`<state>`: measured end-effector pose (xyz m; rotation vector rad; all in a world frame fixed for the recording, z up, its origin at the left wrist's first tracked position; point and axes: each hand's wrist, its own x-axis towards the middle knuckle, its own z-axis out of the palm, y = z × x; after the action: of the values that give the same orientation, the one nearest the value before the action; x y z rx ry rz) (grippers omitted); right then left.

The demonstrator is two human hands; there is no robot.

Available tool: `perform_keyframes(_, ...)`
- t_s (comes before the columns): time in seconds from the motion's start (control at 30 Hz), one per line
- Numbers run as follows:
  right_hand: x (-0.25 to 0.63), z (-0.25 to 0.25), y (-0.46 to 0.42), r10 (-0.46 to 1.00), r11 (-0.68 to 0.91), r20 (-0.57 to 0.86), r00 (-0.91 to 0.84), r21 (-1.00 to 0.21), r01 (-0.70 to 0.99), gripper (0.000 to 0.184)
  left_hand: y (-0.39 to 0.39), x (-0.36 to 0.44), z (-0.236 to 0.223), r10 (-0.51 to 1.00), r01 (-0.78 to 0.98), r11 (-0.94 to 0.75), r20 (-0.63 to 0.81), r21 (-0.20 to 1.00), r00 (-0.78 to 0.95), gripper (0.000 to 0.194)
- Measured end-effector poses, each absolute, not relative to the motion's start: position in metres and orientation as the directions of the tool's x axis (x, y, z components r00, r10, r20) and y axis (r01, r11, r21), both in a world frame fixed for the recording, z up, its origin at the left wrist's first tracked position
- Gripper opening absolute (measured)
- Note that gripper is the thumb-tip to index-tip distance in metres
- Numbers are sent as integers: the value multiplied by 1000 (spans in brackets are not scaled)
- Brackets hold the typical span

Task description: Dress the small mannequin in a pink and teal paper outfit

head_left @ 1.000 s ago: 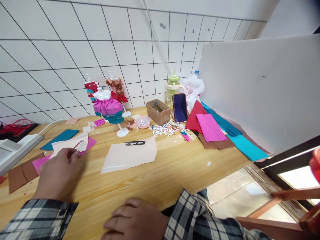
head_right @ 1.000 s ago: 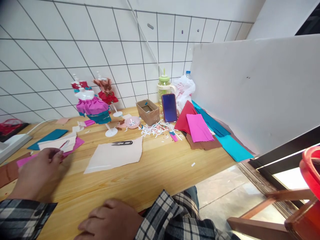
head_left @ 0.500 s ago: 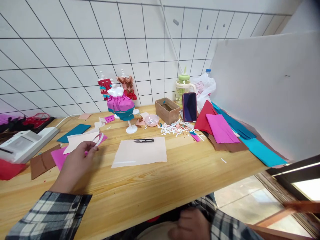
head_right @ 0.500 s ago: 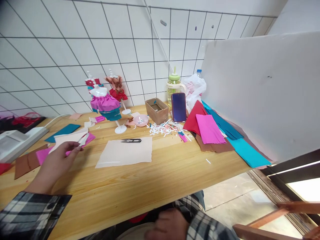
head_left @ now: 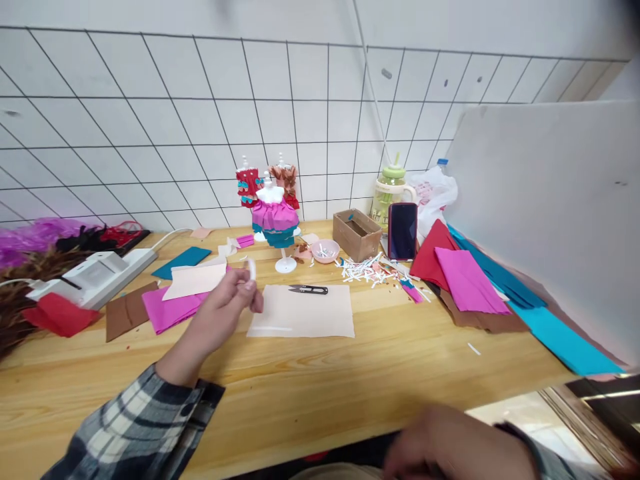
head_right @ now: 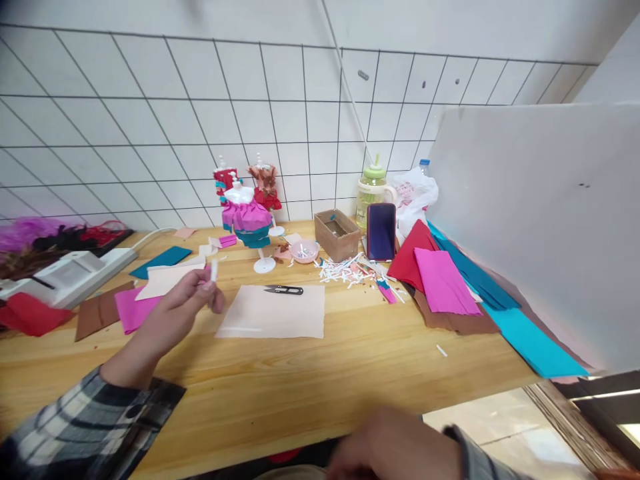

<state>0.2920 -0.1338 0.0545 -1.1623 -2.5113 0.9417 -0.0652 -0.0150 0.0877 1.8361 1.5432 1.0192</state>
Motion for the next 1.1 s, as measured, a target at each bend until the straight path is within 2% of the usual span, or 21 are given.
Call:
perform_keyframes(0.07,258,84,-100,738,534,51,-673,-654,536,23,-16,-51,86,963,532,-268,227,803,141,27)
perform_keyframes(0.17,211,97,-43,733,671,442,-517,-589,449,23,-18,-41,70,950,456,-312,262,833,172,23)
perform_keyframes(0.23,183,89,-12,735,677,550,-396,-626,388,24,-20,-41,54,940,429,-335,267,839,212,21)
perform_keyframes(0.33,150,63,13,729,673,561,-393,-694,256,41,-22,-44,36,921,460,-378,277,803,275,19)
perform_keyframes(0.43,134,38,14,713,681,562,-419,-697,223,37,-22,-46,31,903,546,-430,328,719,279,19)
perform_keyframes(0.5,133,29,9,738,644,547,-397,-745,171,40,-22,-45,32,882,571,-471,342,673,324,23)
perform_keyframes(0.63,140,22,8,801,520,472,-368,-853,38,60,-21,-45,31,847,601,-531,356,597,394,26)
perform_keyframes(0.8,142,21,15,872,431,386,-301,-897,98,46,-19,-46,27,846,653,-530,393,541,361,22)
perform_keyframes(0.97,143,24,12,839,486,433,-330,-869,96,59,-18,-44,29,843,636,-537,368,554,392,18)
perform_keyframes(1.1,143,25,10,817,536,477,-324,-836,119,51,-19,-44,26,869,645,-494,322,583,375,21)
